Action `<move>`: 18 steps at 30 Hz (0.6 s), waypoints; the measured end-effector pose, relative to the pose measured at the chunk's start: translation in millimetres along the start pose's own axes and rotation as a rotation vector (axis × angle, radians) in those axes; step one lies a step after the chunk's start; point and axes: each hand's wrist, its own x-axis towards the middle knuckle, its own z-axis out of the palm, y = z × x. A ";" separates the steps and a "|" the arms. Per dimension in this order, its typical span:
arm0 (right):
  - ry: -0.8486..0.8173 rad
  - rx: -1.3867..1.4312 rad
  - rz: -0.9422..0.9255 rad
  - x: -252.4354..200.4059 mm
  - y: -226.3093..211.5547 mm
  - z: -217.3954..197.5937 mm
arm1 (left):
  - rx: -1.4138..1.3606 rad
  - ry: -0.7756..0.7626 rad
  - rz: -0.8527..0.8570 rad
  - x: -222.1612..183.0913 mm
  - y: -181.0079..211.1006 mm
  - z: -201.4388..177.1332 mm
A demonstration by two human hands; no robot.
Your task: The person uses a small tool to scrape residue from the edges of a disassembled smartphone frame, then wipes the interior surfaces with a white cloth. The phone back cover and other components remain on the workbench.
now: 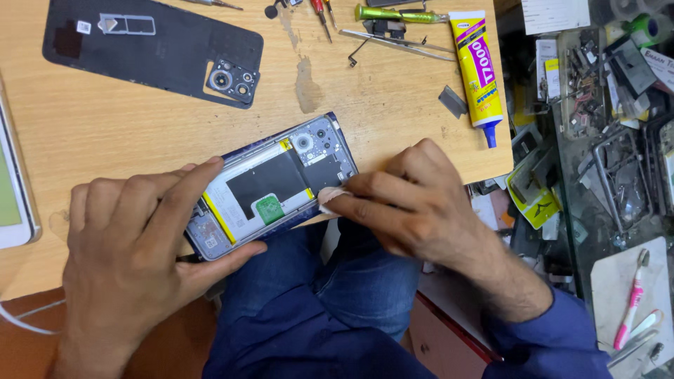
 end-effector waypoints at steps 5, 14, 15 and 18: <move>-0.008 -0.193 -0.003 -11.3 22.2 -14.4 | -0.019 0.039 0.039 0.1 -0.6 0.7; 0.072 -0.046 0.285 -14.9 -25.6 2.8 | -0.030 0.049 0.051 0.1 -2.8 1.5; 0.093 -0.062 0.311 -16.3 -25.3 5.6 | -0.026 0.044 0.055 -0.3 -3.2 1.9; 0.087 -0.090 0.333 -18.9 -15.5 12.0 | -0.034 0.033 0.052 -3.2 -3.4 2.7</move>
